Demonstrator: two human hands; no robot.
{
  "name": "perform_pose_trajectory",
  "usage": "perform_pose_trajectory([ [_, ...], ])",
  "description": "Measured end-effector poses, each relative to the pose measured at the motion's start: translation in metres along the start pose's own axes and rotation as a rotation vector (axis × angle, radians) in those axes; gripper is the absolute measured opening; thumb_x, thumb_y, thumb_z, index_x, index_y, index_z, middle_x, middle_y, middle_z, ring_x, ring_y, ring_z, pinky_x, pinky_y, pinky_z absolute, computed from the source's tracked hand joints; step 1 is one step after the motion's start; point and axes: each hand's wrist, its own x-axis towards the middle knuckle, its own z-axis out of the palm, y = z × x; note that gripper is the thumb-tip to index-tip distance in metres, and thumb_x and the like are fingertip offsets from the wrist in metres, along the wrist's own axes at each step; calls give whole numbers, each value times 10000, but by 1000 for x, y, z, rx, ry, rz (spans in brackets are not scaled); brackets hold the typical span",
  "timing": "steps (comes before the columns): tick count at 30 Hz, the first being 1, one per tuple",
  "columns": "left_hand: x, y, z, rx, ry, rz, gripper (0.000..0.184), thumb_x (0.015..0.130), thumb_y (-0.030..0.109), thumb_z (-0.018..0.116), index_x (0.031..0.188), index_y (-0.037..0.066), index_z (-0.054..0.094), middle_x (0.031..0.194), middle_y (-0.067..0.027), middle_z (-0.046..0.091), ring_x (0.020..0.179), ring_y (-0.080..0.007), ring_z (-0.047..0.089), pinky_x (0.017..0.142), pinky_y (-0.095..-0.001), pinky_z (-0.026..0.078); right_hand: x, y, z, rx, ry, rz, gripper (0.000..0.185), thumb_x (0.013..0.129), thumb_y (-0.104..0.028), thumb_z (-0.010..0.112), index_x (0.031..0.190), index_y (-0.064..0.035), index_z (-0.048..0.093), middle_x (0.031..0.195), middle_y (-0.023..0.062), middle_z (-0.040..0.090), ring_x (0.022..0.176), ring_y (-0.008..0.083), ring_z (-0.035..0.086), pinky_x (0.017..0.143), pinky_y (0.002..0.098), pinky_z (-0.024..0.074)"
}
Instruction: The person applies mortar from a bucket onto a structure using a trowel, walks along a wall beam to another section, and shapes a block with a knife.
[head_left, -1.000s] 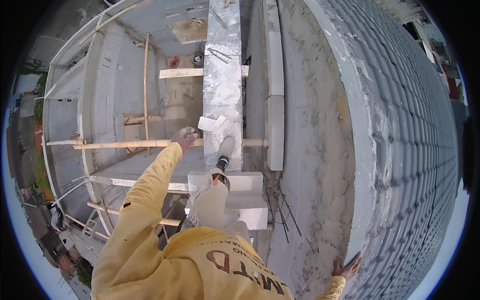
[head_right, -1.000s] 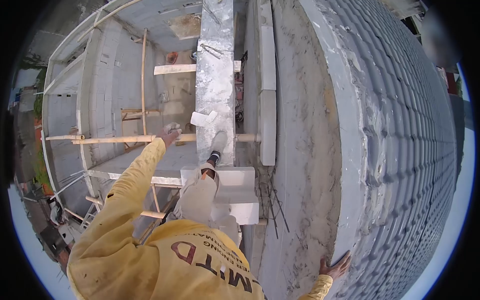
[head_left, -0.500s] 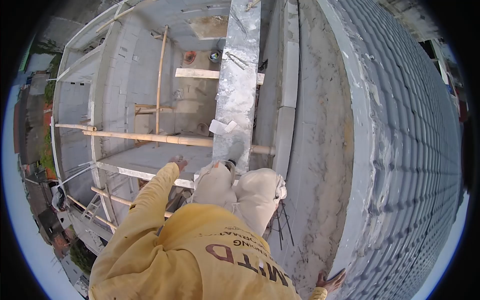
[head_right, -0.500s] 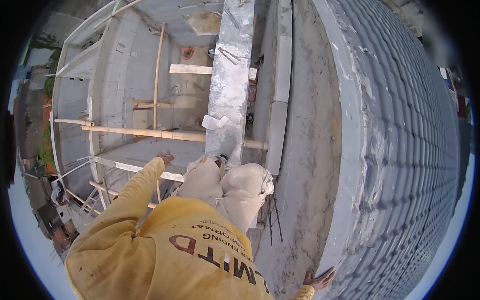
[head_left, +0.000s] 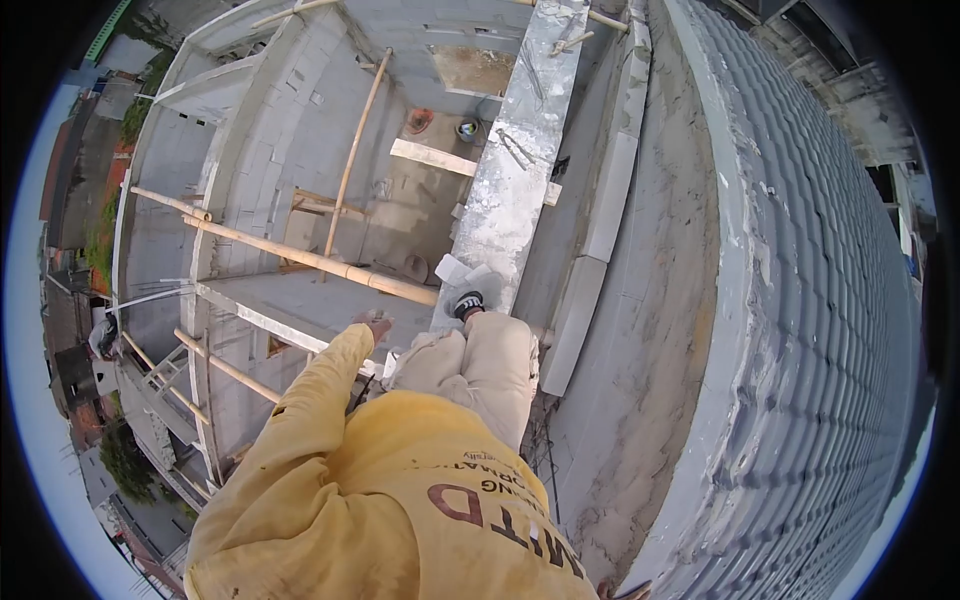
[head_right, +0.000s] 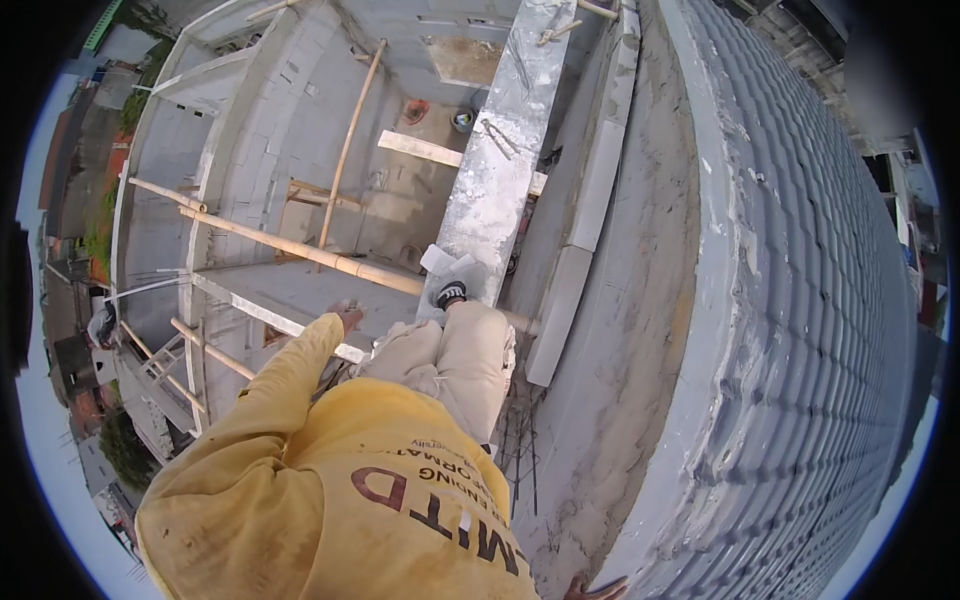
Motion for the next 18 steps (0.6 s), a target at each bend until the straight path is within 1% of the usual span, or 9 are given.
perform_pose_trajectory([
  [2, 10, -18, 0, -1, -16, 5, 650, 842, 318, 752, 1375, 27, 519, 1224, -106, 646, 989, -202, 645, 779, -350, 576, 7, -7, 2, 13, 2, 0, 925, 669, -378, 820, 1463, -111, 428, 1399, 205, 508, 1294, 377, 474, 1090, 488, 368],
  [4, 43, -47, 8, -154, -12, 14, 678, 836, 330, 752, 1392, 32, 504, 1206, -98, 658, 967, -203, 655, 777, -348, 576, 14, -14, 4, 29, 8, 4, 914, 673, -376, 819, 1458, -109, 434, 1395, 206, 512, 1290, 377, 478, 1088, 486, 370],
  [6, 78, -67, 15, -155, -37, 36, 682, 834, 339, 752, 1392, 34, 503, 1218, -94, 652, 967, -206, 656, 782, -347, 574, 18, -18, 3, 38, 2, 15, 904, 677, -374, 817, 1453, -107, 439, 1390, 206, 516, 1286, 377, 482, 1087, 484, 373],
  [8, 80, -70, 21, -162, -61, 39, 687, 832, 348, 751, 1392, 36, 503, 1230, -90, 647, 967, -208, 657, 787, -347, 572, 25, -20, 1, 44, -3, 14, 893, 681, -372, 816, 1448, -104, 444, 1386, 207, 520, 1282, 377, 486, 1085, 482, 375],
  [10, 73, -44, 27, -145, 22, 32, 682, 829, 362, 743, 1381, 37, 508, 1217, -100, 647, 948, -214, 660, 796, -343, 569, 31, -23, 0, 50, -5, 15, 883, 686, -370, 814, 1443, -102, 449, 1382, 207, 524, 1278, 376, 490, 1083, 480, 378],
  [11, 72, -32, 27, -147, 27, 33, 682, 829, 362, 743, 1381, 37, 508, 1217, -100, 647, 948, -214, 660, 796, -343, 569, 35, -25, 0, 53, -12, 16, 877, 688, -369, 813, 1441, -101, 452, 1379, 207, 526, 1276, 376, 492, 1083, 479, 379],
  [13, 71, -12, 28, -162, -40, 8, 515, 856, 324, 733, 1255, 36, 585, 1157, -100, 652, 981, -201, 629, 711, -318, 535, 42, -29, -1, 61, -23, 23, 867, 692, -367, 811, 1436, -99, 457, 1375, 208, 530, 1272, 376, 496, 1081, 477, 381],
  [17, 42, 35, 12, -155, -79, 21, 539, 858, 342, 728, 1276, 39, 574, 1126, -105, 664, 918, -186, 636, 682, -330, 525, 59, -37, -5, 68, -48, 31, 846, 700, -363, 808, 1426, -94, 468, 1366, 209, 538, 1264, 376, 503, 1078, 474, 386],
  [18, 39, 42, 5, -84, -77, 27, 536, 856, 349, 727, 1271, 43, 580, 1089, -100, 672, 877, -184, 637, 669, -334, 518, 65, -39, -7, 74, -56, 34, 841, 702, -362, 807, 1424, -93, 470, 1364, 209, 540, 1261, 376, 505, 1077, 473, 387],
])
